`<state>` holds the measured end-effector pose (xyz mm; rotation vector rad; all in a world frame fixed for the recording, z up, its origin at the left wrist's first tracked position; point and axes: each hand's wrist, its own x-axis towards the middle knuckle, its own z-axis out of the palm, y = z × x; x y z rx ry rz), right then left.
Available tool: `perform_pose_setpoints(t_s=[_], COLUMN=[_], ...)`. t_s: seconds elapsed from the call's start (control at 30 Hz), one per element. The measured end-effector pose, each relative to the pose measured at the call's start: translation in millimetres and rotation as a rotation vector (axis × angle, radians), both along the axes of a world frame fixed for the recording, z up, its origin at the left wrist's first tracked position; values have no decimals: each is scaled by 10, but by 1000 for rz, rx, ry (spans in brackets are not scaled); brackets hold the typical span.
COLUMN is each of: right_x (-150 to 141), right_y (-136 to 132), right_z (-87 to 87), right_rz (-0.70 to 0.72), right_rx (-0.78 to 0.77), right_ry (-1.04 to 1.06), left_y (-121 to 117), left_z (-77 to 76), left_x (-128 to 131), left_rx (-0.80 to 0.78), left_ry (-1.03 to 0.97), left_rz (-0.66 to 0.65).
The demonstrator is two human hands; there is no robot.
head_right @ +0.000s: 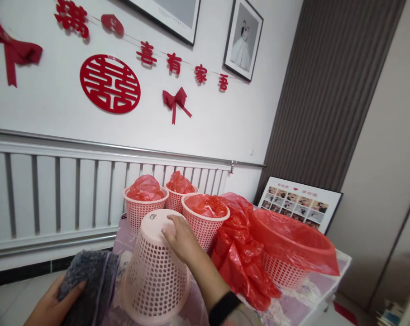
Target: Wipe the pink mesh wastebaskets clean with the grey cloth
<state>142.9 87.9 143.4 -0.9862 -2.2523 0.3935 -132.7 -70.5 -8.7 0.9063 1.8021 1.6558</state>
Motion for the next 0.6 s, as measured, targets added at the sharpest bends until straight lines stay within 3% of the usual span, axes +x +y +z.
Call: perform_pose_setpoints(t_s=[0.07,0.17,0.27,0.33,0.4,0.47,0.6], right_x=[-240,-464,-504,-476,-447,-435,-446], right_y=[267,570,734,777,790,790,798], right_z=[37,-34,-164,-229,-263,-275,-274], right_rz=[-146,-349,-362,-351,-347,-349,-350], right_rx=[20,-86,-167,-163,-144,-135,-134], right_ry=[-175,-359,-421,-439,-447,-451,-458], left_y=[136,313,521,739,1022,1339,1965], left_z=[191,514,791,899,951,983,1083], left_x=[-57,-34,82,206,350,474,500], left_rx=[29,95,149,240,316,276,230], left_ry=[38,147,366,561,697,678,568], left_rz=[74,194,224,70,-178,-358,-402])
